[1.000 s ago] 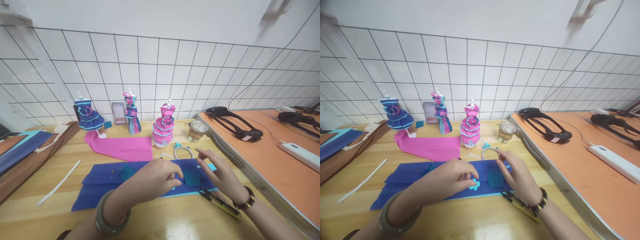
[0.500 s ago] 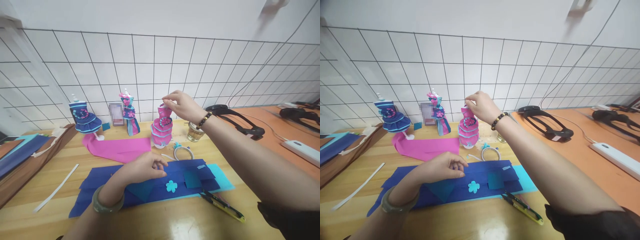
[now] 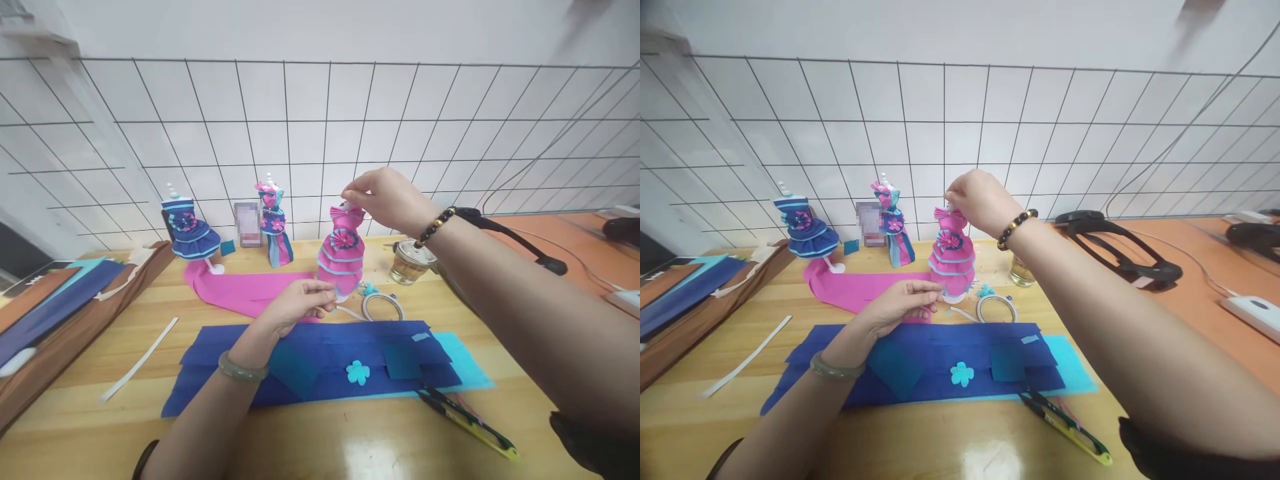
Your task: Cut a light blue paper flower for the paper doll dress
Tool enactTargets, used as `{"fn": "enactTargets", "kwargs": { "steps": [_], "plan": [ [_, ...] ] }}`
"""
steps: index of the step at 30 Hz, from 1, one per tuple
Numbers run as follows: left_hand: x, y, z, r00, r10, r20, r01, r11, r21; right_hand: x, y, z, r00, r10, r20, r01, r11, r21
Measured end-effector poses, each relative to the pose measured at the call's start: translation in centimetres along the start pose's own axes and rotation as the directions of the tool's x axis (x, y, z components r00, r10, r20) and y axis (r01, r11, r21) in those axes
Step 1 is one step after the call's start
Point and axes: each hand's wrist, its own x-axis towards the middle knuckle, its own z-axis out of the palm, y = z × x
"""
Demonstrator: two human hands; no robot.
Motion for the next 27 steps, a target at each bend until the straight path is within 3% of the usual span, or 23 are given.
{"fn": "enactTargets", "kwargs": {
  "steps": [19,27],
  "plan": [
    [0.6,0.4,-1.5,0.970,0.047,-0.240,-0.100,0.971,-0.216,0.2,-0.8,0.8,0.999,-0.036,0.014,0.036,0.999,-0.032],
    [1.0,-0.8,-1.3,0.997,0.038,-0.060,-0.055,0.950,-0.306,0.0,-0.4,0.7,0.999,-0.036,-0.008,0.036,0.999,-0.026]
  ]
}}
